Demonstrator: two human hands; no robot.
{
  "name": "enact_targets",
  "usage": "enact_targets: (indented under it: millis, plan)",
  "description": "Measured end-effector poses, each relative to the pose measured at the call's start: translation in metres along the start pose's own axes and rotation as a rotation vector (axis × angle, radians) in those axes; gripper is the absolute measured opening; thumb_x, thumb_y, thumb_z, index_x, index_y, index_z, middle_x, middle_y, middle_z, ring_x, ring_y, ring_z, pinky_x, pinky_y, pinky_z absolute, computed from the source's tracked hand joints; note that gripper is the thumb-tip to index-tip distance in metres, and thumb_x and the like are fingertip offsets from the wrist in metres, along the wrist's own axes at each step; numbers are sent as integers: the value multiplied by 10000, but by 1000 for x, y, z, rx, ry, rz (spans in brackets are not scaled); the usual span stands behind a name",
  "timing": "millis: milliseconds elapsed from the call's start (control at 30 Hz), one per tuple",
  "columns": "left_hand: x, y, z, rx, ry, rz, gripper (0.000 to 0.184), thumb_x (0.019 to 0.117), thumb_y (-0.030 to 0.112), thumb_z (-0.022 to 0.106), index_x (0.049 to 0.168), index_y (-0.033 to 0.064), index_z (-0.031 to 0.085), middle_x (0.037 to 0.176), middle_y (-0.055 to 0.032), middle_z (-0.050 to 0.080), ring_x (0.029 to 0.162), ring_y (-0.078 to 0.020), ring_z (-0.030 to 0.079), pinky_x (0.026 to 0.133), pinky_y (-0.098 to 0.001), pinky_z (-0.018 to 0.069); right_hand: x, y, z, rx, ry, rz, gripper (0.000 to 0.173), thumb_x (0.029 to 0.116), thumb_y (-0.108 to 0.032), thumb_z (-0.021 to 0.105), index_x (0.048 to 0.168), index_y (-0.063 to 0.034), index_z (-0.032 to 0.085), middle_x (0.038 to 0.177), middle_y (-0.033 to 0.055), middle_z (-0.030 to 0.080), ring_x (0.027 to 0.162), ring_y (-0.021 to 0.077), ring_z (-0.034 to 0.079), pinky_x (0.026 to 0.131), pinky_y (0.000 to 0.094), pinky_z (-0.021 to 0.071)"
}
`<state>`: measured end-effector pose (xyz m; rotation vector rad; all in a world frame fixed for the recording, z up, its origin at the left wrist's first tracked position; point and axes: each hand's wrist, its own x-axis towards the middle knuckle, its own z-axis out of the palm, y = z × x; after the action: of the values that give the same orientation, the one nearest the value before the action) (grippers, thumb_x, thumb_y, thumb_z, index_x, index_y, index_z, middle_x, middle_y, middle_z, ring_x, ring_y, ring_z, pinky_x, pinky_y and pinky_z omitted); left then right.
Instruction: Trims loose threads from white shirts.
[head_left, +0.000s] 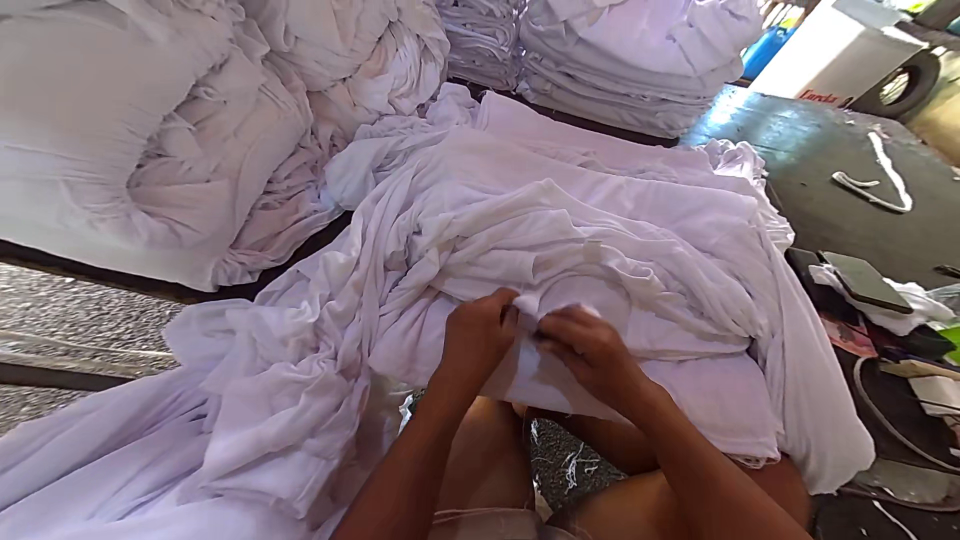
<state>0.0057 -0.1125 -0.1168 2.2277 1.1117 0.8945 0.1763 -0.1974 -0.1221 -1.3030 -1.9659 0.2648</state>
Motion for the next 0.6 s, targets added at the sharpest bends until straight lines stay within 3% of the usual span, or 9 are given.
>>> enact_targets:
  millis: [67, 133, 167, 200, 233, 300, 367, 500, 600]
  plan:
    - [36, 7, -10, -97, 23, 58, 190, 992, 55, 575, 1073, -31, 723, 779, -159, 692, 676, -290, 673, 669, -482, 560, 8, 2, -15, -30, -126, 24, 210, 988, -147, 635, 1117, -14, 732, 1217, 192, 689, 991, 256, 716, 848, 382, 596]
    - [77, 3, -10, -115, 146, 185, 214, 988, 31, 576, 1150, -29, 703, 964, -165, 733, 877, -284, 721, 830, -479, 578, 19, 30, -42, -216, 25, 127, 221, 971, -128, 639, 1125, -3, 736, 1274, 217, 666, 1026, 295, 714, 858, 415, 600]
    - [96, -4, -5, -80, 155, 234, 281, 1004, 50, 563, 1255, -27, 665, 1144, -188, 717, 1071, -317, 697, 978, -516, 524, 24, 51, -58, -301, 105, 205, 256, 980, -118, 640, 1172, 35, 713, 1308, 239, 645, 1074, 333, 701, 894, 453, 589]
    - [113, -16, 2, -33, 106, 255, 371, 1020, 80, 552, 1373, -26, 593, 1332, -210, 643, 1275, -355, 597, 1128, -568, 386, 28, 73, -71, -357, 168, 292, 300, 989, -118, 641, 1221, 69, 677, 1304, 262, 640, 1118, 370, 683, 933, 497, 569]
    - [126, -31, 13, 58, 52, 264, 421, 1035, 122, 536, 1428, -28, 543, 1422, -222, 581, 1374, -379, 511, 1189, -599, 281, 29, 95, -80, -375, 212, 378, 331, 995, -125, 644, 1247, 90, 651, 1266, 282, 645, 1109, 398, 674, 942, 541, 546]
    - [136, -47, 34, 282, 22, 273, 397, 1065, 180, 476, 1382, -30, 593, 1399, -213, 606, 1360, -382, 530, 1195, -611, 262, 26, 125, -88, -354, 239, 505, 347, 1005, -152, 642, 1250, 95, 645, 1157, 288, 674, 1033, 413, 678, 928, 567, 524]
    - [133, -46, 41, 314, 58, 282, 396, 1073, 183, 449, 1379, -19, 600, 1401, -191, 613, 1348, -355, 551, 1185, -594, 286, 29, 129, -87, -333, 247, 548, 343, 1007, -162, 640, 1238, 92, 652, 1125, 284, 681, 999, 412, 681, 911, 566, 521]
    - [95, -29, 28, 80, 188, 284, 607, 1021, 306, 577, 1498, -42, 435, 1570, -232, 408, 1488, -387, 338, 1215, -558, 240, 24, 123, -79, -341, 292, 522, 337, 1009, -146, 637, 1242, 98, 641, 1125, 294, 674, 996, 431, 677, 894, 592, 517]
    - [23, -21, 46, 105, 67, 279, 660, 970, 383, 637, 1473, -21, 496, 1609, -247, 340, 1513, -416, 280, 1211, -608, 232, 20, 123, -74, -400, 329, 467, 340, 1005, -150, 640, 1237, 98, 643, 1113, 288, 680, 985, 438, 683, 872, 612, 524]
